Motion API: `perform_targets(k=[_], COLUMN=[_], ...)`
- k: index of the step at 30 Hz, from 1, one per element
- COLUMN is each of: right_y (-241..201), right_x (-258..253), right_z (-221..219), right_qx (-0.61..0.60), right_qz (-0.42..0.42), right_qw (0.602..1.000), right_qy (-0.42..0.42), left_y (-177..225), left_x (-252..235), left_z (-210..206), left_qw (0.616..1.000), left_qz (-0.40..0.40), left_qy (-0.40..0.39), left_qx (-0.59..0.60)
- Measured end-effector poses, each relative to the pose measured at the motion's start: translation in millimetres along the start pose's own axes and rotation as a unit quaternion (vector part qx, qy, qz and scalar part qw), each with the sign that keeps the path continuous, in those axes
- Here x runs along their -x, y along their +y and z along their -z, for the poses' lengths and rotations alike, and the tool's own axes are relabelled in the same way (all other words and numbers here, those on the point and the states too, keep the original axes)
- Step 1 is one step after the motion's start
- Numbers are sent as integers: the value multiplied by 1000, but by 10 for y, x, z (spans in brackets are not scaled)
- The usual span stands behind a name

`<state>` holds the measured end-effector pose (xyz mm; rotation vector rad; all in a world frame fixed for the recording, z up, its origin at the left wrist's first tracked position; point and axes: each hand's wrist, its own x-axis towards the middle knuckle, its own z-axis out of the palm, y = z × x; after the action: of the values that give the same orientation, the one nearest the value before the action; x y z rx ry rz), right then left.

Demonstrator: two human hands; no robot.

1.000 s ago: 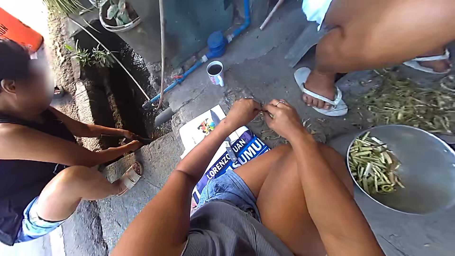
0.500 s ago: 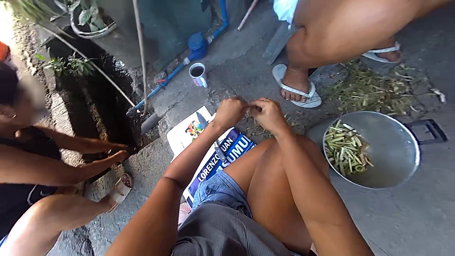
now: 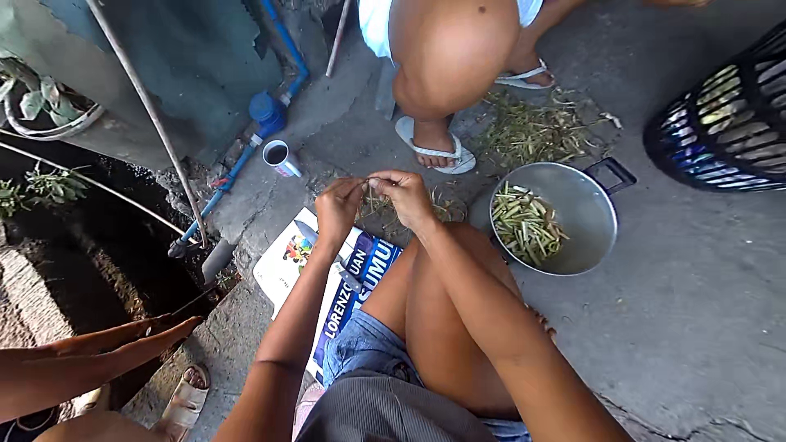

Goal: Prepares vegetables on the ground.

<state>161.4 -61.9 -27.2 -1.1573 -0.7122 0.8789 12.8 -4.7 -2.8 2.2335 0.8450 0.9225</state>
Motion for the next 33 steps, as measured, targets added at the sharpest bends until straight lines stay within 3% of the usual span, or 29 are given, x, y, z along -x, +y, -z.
perform_targets(k=[8, 15, 20, 23, 25, 28, 30, 33], right_y=[-68, -131, -190, -313, -395, -533, -563, -478], right_x=[-41, -135, -122, 28, 112, 162, 125, 106], right_z=[33, 228, 942, 1461, 1609, 1406, 1099, 548], right_qx=[-130, -145, 97, 323, 401, 443, 446, 338], right_qz=[-89, -83, -49, -54, -126, -167, -94, 31], right_qw=[987, 975, 957, 869, 813, 815, 854, 936], right_qy=[43, 148, 270, 371, 403, 333, 251, 87], left_y=[-41, -137, -192, -201, -189, -148, -117, -90], left_x=[70, 169, 200, 197, 184, 154, 130, 98], left_z=[51, 171, 220, 217, 207, 179, 167, 149], left_qw=[999, 998, 997, 996, 996, 996, 996, 998], left_qz=[1, 31, 60, 67, 69, 74, 69, 38], left_qy=[-31, -56, -55, -55, -55, -55, -54, -43], left_qx=[-15, -15, -11, -3, 3, 15, 16, 8])
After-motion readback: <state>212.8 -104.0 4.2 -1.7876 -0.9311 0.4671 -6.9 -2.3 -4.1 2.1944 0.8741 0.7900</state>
